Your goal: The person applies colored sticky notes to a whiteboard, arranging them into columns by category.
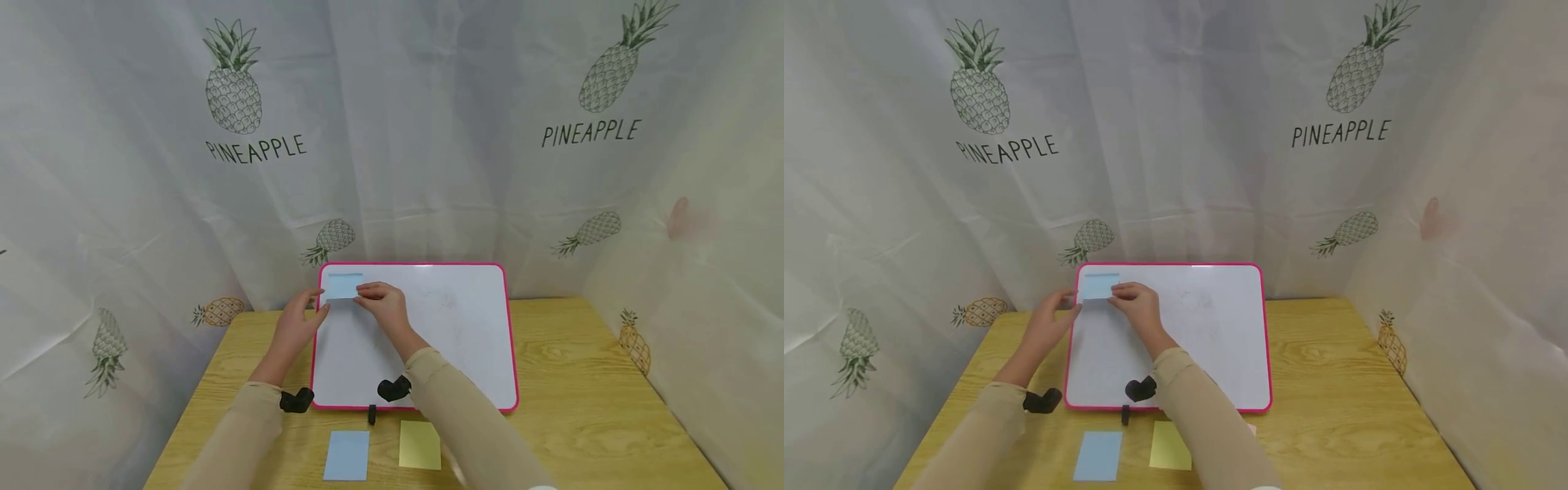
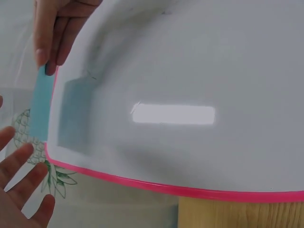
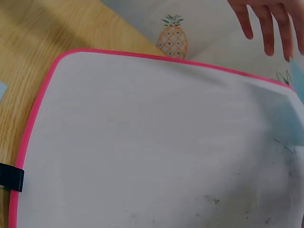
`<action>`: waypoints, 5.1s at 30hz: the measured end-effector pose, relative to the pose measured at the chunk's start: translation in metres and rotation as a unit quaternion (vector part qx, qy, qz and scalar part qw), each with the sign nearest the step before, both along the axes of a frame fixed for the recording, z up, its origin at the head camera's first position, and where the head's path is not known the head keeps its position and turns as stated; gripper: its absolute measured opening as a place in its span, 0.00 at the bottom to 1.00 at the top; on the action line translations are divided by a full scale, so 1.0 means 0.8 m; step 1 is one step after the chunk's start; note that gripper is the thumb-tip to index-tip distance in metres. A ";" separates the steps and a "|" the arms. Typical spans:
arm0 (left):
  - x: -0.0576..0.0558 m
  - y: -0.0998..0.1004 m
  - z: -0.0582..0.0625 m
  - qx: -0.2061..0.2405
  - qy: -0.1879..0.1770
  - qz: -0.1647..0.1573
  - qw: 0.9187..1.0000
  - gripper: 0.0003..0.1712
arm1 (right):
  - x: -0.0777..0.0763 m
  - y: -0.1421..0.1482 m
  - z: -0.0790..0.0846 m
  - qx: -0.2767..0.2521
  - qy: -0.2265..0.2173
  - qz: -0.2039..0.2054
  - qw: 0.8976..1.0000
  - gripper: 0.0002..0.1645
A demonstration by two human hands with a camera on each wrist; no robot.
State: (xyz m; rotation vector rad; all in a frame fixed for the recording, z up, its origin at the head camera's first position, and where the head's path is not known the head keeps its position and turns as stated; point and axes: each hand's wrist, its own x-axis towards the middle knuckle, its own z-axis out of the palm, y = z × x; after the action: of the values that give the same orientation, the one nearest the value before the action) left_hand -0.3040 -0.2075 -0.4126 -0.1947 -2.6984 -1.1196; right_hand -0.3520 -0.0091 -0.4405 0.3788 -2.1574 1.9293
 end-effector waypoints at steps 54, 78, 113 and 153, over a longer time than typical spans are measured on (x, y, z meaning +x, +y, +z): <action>-0.076 0.004 -0.026 -0.070 0.055 -0.048 0.995 0.31 | -0.037 -0.008 0.020 0.340 0.054 0.068 0.937 0.39; -0.079 0.010 -0.034 -0.058 0.014 -0.028 0.998 0.32 | -0.047 -0.011 0.018 0.437 0.086 0.015 0.895 0.47; -0.048 0.006 -0.031 0.023 -0.044 -0.009 0.999 0.35 | -0.010 0.029 0.009 0.253 0.001 0.040 0.967 0.38; 0.108 0.004 -0.100 0.198 -0.057 -0.021 0.978 0.23 | 0.113 0.039 -0.073 0.094 -0.016 0.158 0.983 0.31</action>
State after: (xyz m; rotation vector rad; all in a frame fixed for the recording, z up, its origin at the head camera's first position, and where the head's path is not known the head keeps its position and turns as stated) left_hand -0.2179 -0.2046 -0.4926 -0.1255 -2.5040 -1.6968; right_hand -0.2617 0.0220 -0.4986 0.7722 -2.4334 1.8953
